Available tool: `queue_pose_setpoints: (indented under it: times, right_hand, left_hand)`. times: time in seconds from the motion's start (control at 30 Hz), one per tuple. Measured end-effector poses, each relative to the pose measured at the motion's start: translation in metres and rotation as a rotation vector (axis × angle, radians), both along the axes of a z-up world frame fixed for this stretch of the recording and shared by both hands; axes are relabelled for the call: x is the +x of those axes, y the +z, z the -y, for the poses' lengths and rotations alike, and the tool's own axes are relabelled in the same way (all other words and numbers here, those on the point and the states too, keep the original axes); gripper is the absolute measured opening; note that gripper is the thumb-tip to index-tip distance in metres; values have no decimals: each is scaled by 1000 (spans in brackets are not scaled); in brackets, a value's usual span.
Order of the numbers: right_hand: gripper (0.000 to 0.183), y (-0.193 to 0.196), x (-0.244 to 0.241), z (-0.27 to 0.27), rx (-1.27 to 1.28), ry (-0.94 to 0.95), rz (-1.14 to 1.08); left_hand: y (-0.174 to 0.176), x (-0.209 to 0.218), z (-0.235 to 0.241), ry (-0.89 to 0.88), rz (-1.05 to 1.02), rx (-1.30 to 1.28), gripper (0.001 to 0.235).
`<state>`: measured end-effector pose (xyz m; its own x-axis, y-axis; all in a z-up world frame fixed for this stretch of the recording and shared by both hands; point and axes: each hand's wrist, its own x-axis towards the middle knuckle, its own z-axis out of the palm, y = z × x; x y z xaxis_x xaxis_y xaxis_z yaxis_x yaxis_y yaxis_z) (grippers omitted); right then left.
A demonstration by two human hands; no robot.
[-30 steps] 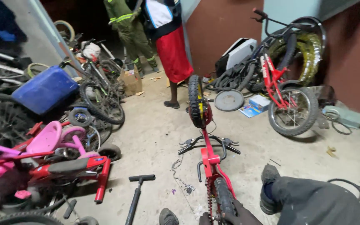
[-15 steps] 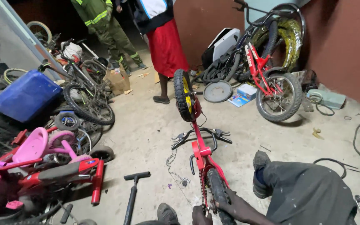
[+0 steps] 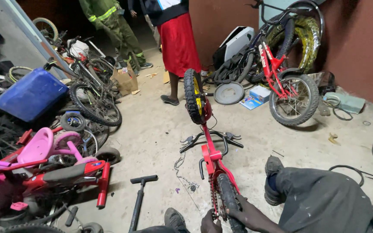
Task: The person sits on the floor and works on the rear wheel of a red bicycle. They use a wrench to tighten the axle nuts on the wheel hub while holding the wheel steady with their other hand.
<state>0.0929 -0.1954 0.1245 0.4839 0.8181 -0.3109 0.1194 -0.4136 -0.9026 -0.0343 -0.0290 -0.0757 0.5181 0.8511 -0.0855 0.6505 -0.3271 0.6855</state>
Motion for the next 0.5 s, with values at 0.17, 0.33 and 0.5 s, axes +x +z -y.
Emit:
queue_pose_setpoints:
  times: [0.17,0.33,0.5]
  right_hand:
    - [78,-1,0,-1,-31,-6,0]
    - [77,9,0,0,-71,-17,-15]
    - [74,9,0,1,-75,12,46]
  left_hand:
    - [-32,-1,-16,-117,118,34,37]
    - [-29,0,-16,-70,52,54,26]
    - [-21,-2,-12,-85,91,16,24]
